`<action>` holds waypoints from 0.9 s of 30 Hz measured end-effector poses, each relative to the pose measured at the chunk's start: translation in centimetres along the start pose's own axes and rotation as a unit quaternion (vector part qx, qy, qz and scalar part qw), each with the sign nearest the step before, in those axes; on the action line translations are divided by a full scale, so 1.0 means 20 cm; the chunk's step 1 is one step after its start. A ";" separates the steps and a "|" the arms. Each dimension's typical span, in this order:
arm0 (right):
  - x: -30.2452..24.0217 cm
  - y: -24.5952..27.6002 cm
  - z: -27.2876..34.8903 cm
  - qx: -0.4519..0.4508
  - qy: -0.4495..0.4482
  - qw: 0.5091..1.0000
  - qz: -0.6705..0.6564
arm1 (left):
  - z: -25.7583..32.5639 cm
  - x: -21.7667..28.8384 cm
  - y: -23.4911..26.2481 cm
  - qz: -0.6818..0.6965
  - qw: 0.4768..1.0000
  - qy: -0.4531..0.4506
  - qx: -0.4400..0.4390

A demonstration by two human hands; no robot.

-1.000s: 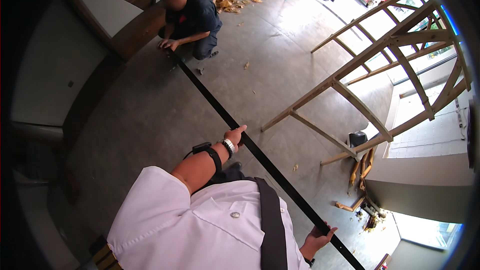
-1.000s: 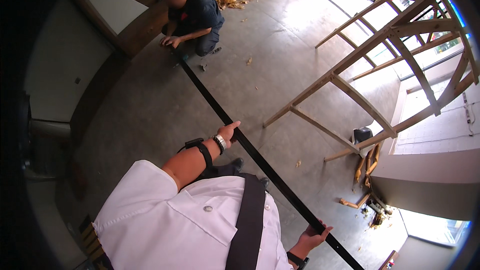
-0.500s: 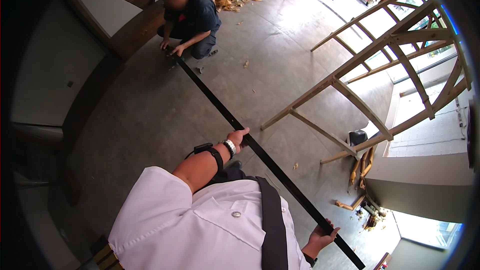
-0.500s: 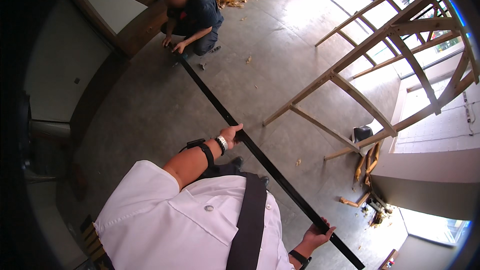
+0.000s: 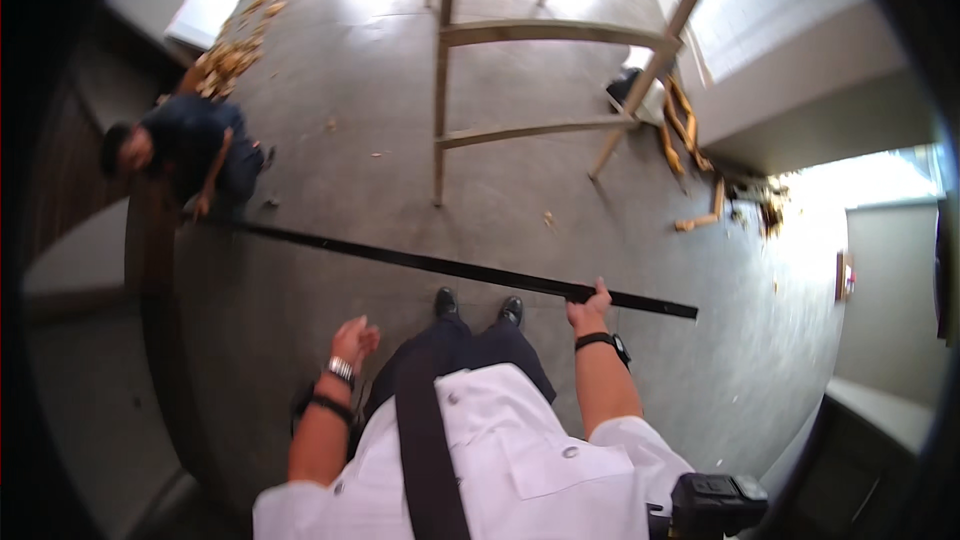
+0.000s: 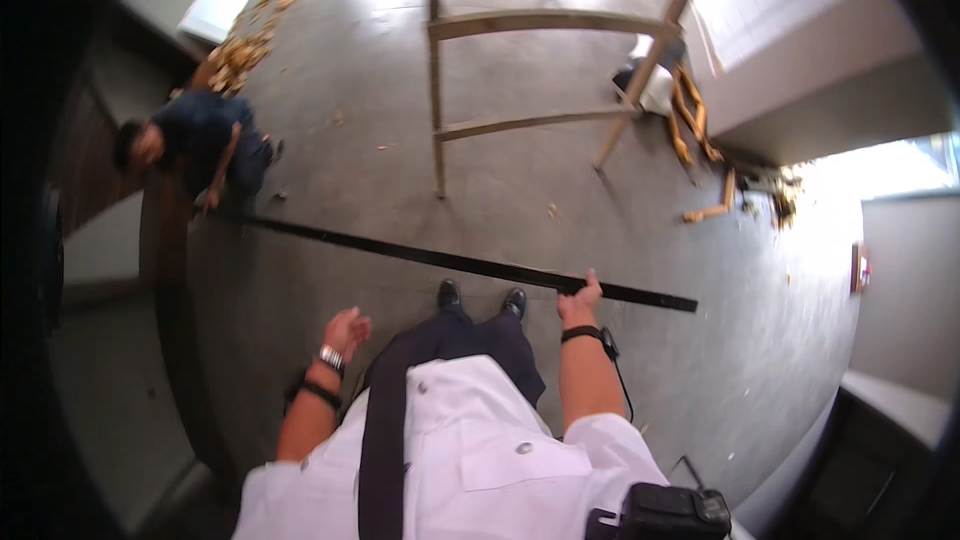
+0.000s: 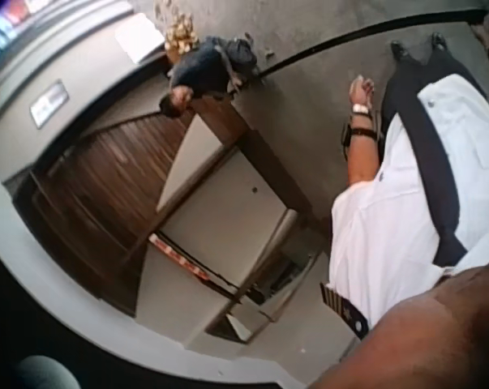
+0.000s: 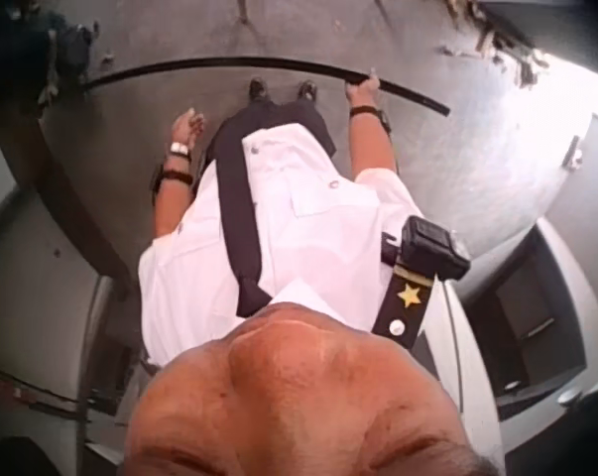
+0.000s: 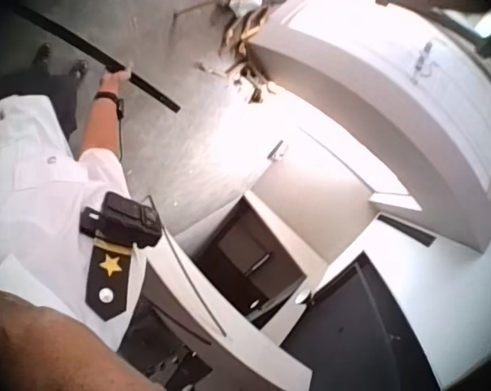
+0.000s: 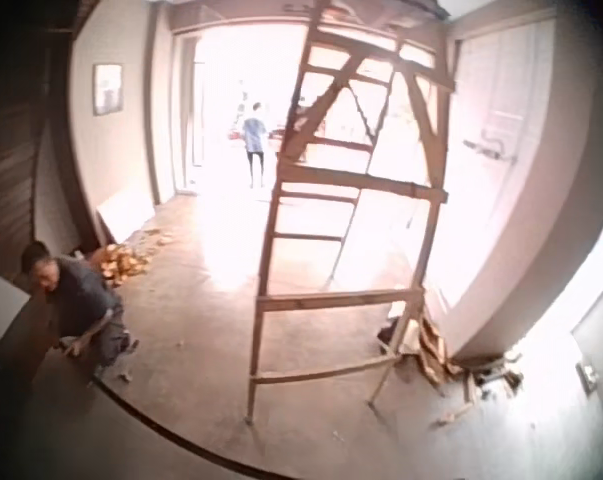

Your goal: The recorder is seen assembling or inspecting the frame of a large umbrella or similar structural device.

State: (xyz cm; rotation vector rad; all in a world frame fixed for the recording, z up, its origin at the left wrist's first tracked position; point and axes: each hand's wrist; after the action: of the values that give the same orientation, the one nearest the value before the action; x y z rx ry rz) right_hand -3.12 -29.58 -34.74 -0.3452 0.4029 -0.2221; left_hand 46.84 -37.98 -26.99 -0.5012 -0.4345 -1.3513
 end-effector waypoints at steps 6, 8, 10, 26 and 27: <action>0.13 0.03 -0.29 0.032 -0.024 0.999 -0.029 | 0.15 -0.33 0.05 -0.051 0.995 0.059 0.063; 0.17 0.05 -0.47 0.042 -0.031 0.999 0.001 | 0.11 -0.42 0.01 -0.094 0.985 0.092 0.115; 0.19 0.11 -0.64 -0.008 -0.044 0.999 -0.010 | 0.05 -0.53 0.02 -0.105 0.983 0.093 0.121; 0.38 0.39 -1.20 0.099 -0.068 0.991 0.059 | -0.46 -0.63 0.10 -0.185 0.966 0.065 0.170; 0.38 0.41 -1.13 0.071 -0.084 0.990 0.093 | -0.44 -0.63 0.13 -0.211 0.960 0.079 0.169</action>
State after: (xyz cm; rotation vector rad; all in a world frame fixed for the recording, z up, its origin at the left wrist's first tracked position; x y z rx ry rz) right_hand -4.56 -30.59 -59.83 -0.1831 0.2488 -0.0382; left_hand 47.38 -32.50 -41.47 -0.0120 -0.6512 -1.6694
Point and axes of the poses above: each hand's wrist, its own z-axis away from the middle knuckle, its own y-axis out of the back of the hand, x = y × z, and after that the axes turned 2 degrees about -y, right-handed
